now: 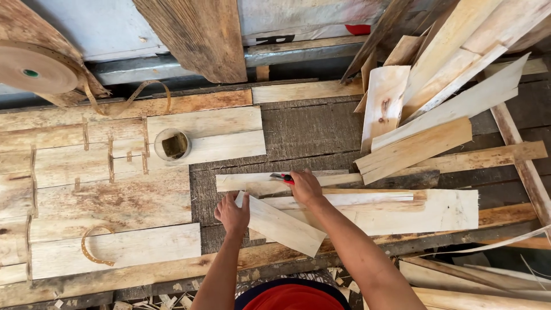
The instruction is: Assembling and taping together thin sheets of wood veneer on a workbench.
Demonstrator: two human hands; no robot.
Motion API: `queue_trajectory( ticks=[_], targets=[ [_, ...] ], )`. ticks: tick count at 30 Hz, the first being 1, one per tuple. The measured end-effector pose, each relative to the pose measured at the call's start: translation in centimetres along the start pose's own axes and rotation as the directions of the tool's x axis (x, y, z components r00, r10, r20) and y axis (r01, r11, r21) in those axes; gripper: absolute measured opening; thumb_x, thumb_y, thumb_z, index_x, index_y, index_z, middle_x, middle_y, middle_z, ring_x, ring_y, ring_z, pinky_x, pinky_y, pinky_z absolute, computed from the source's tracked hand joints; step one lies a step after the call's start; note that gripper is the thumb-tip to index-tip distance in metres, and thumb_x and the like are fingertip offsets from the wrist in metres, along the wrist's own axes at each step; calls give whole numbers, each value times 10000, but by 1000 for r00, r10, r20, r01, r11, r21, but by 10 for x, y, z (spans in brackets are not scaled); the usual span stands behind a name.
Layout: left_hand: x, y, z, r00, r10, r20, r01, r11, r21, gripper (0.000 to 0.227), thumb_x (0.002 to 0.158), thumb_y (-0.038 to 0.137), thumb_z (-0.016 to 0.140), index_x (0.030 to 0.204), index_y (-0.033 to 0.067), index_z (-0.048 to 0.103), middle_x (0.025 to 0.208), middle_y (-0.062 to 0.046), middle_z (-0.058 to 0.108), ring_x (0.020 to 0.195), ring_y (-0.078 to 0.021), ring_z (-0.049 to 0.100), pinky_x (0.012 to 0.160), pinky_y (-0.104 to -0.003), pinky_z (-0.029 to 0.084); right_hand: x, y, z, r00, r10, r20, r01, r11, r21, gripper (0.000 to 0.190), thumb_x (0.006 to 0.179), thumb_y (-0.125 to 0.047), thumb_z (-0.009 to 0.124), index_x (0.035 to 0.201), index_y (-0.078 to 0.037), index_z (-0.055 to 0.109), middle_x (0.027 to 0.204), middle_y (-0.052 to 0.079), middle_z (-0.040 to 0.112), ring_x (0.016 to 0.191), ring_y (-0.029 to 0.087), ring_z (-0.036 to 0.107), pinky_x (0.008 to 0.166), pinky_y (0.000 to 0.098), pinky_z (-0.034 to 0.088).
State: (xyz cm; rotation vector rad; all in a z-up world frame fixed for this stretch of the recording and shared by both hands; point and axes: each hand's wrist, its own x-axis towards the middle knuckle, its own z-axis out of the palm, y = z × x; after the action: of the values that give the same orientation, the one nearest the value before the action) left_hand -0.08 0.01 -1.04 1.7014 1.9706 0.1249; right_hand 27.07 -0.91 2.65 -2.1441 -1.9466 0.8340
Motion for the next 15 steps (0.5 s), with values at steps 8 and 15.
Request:
queue_trajectory(
  ticks=[8, 15],
  targets=[
    [-5, 13, -12, 1000, -2, 31, 4, 999, -53, 422, 886, 427, 663, 1208, 158, 616, 1277, -63, 638, 1341, -280, 474, 1218, -596, 155, -6, -13, -23, 937, -47, -347, 24, 997, -71, 205, 900, -160, 738, 1040, -32, 662, 982, 127, 670, 904, 270, 538, 829, 421, 478],
    [-4, 21, -5, 994, 112, -3, -112, 987, -112, 625, 938, 455, 649, 1468, 190, 452, 1461, -111, 545, 1479, -312, 326, 1176, -665, 47, -11, -10, -25, 907, -100, -409, 73, 994, -82, 259, 879, -184, 755, 1066, -29, 665, 996, 111, 674, 915, 249, 540, 832, 388, 481]
  ],
)
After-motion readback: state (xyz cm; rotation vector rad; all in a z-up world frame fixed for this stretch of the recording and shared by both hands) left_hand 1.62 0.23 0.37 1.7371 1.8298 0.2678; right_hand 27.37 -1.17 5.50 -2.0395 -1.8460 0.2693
